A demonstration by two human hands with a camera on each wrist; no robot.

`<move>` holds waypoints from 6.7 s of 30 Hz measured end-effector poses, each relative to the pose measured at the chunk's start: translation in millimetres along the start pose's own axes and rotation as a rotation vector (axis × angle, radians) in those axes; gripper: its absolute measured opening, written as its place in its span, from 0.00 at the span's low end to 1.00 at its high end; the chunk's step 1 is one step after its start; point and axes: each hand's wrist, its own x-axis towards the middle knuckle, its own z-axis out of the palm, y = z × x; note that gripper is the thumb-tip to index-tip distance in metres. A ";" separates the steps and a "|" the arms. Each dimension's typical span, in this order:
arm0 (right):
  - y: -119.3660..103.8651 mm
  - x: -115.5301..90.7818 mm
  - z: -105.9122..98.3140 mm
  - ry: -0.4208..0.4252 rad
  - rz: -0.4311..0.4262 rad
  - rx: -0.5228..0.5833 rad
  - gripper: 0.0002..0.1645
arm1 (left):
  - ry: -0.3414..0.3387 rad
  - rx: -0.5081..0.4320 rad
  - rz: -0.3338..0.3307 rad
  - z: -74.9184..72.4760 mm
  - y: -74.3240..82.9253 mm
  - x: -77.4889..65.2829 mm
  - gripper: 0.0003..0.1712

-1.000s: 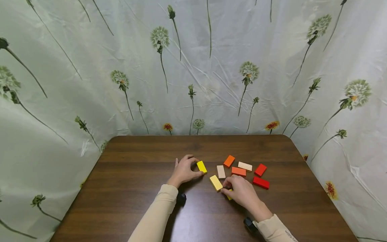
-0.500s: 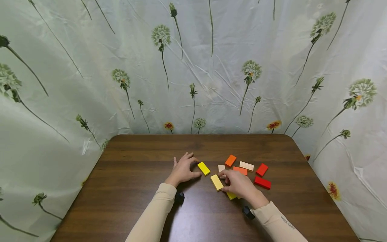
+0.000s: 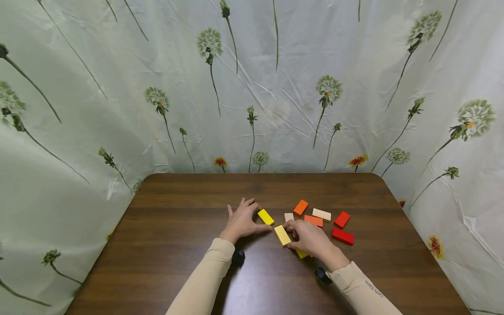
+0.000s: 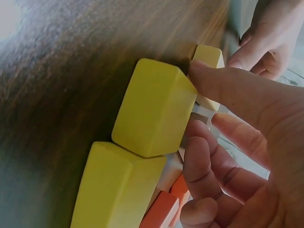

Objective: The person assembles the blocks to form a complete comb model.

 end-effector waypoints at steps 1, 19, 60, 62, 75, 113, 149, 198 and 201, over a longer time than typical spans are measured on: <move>-0.1 0.0 -0.2 -0.002 0.000 -0.002 0.31 | 0.005 0.001 0.000 0.2 0.7 0.4 0.41; 0.4 2.2 -0.2 -0.018 -0.051 -0.034 0.39 | -0.047 -0.021 0.057 -33.4 -29.0 10.3 0.33; 3.4 8.0 -0.5 -0.066 -0.132 0.173 0.36 | -0.276 -0.197 0.056 -67.5 -114.6 25.8 0.40; 3.3 7.4 -0.8 -0.069 -0.129 0.182 0.37 | -0.274 -0.200 0.060 -67.2 -114.8 25.6 0.40; 4.3 10.8 3.2 -0.063 -0.107 0.260 0.35 | -0.282 -0.199 0.036 -70.7 -111.4 25.9 0.39; -71.0 62.4 29.8 0.011 -0.125 0.228 0.34 | -0.259 -0.227 0.013 -66.7 -116.2 29.0 0.34; -95.0 80.1 55.0 0.075 -0.066 0.132 0.34 | -0.256 -0.242 0.008 -69.2 -111.5 25.9 0.33; -96.9 84.8 60.4 0.105 -0.020 0.210 0.39 | -0.262 -0.194 0.001 -65.9 -112.2 27.9 0.39; -96.0 85.6 60.3 0.101 -0.023 0.216 0.40 | -0.255 -0.190 0.006 -65.9 -112.4 27.8 0.38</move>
